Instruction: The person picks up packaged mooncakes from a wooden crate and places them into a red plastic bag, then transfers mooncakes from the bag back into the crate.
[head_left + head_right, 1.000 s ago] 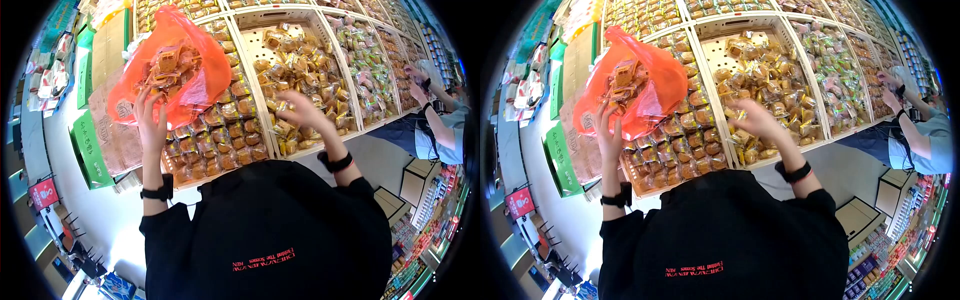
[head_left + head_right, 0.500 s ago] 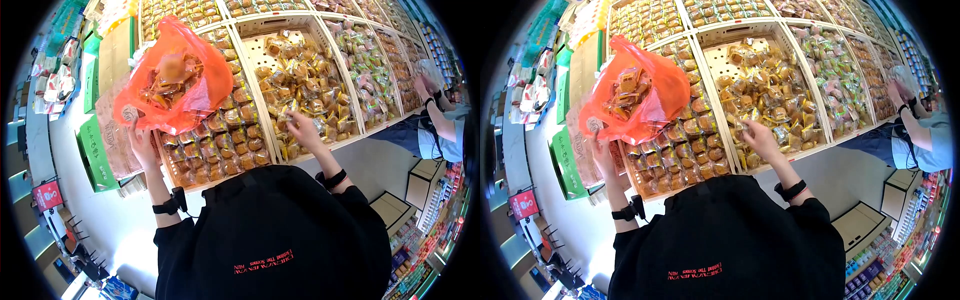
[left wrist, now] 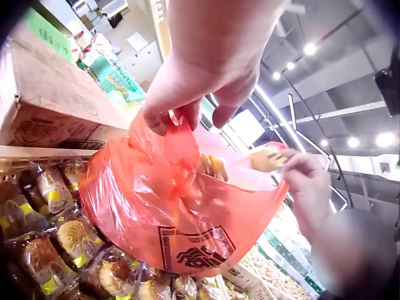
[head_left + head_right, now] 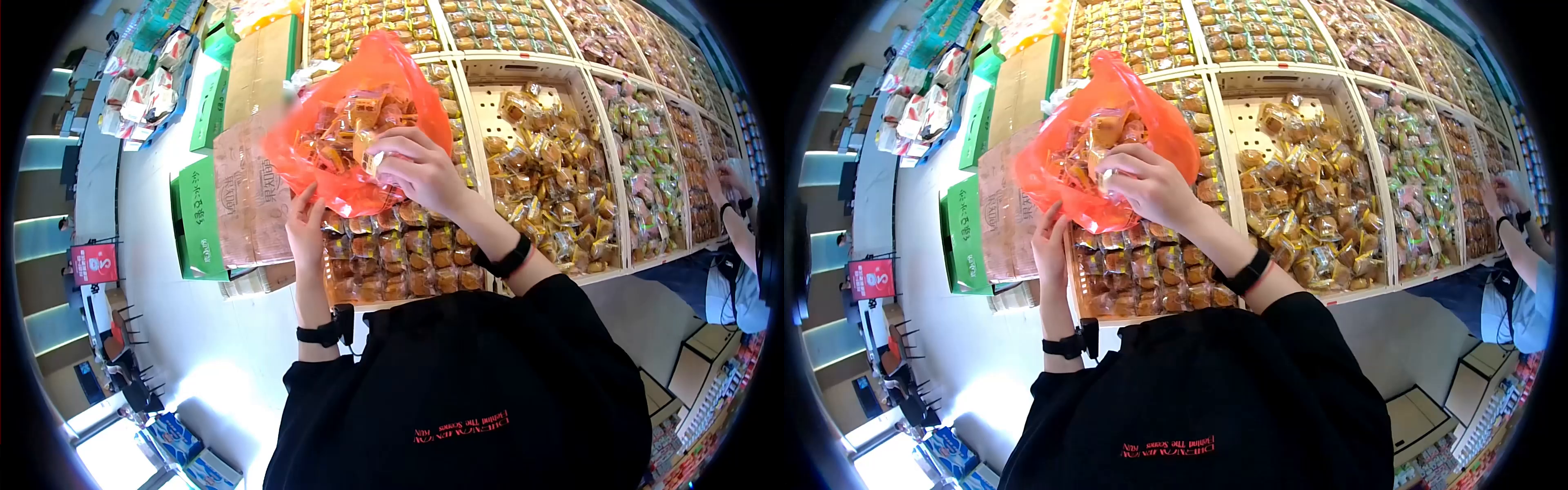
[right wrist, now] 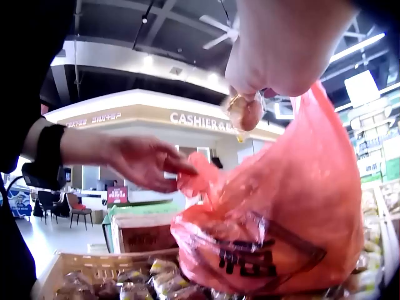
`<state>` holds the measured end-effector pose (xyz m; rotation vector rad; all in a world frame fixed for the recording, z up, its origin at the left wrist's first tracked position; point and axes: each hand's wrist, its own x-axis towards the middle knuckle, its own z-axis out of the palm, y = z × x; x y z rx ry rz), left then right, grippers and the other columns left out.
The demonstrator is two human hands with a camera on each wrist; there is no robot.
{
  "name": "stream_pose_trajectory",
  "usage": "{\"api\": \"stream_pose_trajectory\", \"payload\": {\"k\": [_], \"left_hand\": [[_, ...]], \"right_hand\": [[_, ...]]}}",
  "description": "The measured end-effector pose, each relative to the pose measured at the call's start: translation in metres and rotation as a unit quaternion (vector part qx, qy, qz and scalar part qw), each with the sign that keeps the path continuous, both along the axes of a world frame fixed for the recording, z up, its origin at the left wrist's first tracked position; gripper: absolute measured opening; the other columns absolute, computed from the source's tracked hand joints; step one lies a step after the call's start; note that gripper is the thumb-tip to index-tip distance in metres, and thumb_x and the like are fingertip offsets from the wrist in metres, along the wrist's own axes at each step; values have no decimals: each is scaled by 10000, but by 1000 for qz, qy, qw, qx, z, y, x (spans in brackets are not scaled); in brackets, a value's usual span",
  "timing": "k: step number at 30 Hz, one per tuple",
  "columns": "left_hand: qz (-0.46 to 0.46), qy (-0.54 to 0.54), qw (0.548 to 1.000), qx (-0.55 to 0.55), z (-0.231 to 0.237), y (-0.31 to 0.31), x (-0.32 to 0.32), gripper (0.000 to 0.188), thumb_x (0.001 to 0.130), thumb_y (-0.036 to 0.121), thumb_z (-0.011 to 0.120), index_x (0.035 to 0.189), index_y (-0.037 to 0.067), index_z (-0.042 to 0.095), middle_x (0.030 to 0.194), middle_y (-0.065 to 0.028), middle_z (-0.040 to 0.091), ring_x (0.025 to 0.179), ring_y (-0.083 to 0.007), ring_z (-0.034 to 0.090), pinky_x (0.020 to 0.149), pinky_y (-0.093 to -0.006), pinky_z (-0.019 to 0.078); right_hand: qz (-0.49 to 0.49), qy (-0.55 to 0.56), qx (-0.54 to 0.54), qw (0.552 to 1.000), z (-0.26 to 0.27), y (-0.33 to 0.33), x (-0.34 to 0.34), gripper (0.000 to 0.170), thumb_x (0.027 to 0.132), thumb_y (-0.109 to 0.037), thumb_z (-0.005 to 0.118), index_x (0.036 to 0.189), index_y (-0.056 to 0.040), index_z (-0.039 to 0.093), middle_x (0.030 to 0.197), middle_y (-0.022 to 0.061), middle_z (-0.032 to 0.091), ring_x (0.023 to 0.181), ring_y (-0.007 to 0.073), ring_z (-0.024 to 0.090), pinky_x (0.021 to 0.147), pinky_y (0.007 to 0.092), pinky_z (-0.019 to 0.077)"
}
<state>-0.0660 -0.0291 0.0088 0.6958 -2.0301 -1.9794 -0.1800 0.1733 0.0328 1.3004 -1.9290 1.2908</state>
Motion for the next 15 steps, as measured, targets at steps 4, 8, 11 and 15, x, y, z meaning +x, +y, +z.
{"api": "stream_pose_trajectory", "payload": {"k": [4,8,11,15], "left_hand": [[-13,14,999,-26,18,8,13,337,866,27,515,1191,-58,500,1170,-85,505,1067,-139,493,918,-259,386],[-5,25,999,25,21,5,24,338,869,29,508,1193,-68,494,1170,-92,509,1077,-140,488,931,-256,373],[-5,25,999,31,23,6,27,338,891,58,477,1214,-43,487,1207,-100,518,1098,-150,501,946,-260,386],[-18,37,999,-4,24,3,27,347,892,72,483,1220,-42,478,1192,-98,525,1070,-148,512,932,-264,395]], "right_hand": [[-61,-65,109,990,-54,-11,-11,250,698,-19,636,944,-53,613,1038,46,551,882,244,567,735,337,486],[-60,-100,157,981,-72,-9,-10,285,717,-76,649,997,-81,601,1045,51,543,802,229,595,689,341,489],[-86,-99,181,975,-63,-13,-9,328,740,-183,662,1051,-120,578,1044,49,540,719,218,608,632,342,486],[-120,-100,194,969,-58,-30,-14,405,742,-293,668,1103,-163,541,1055,36,537,702,213,613,600,339,490]]}}
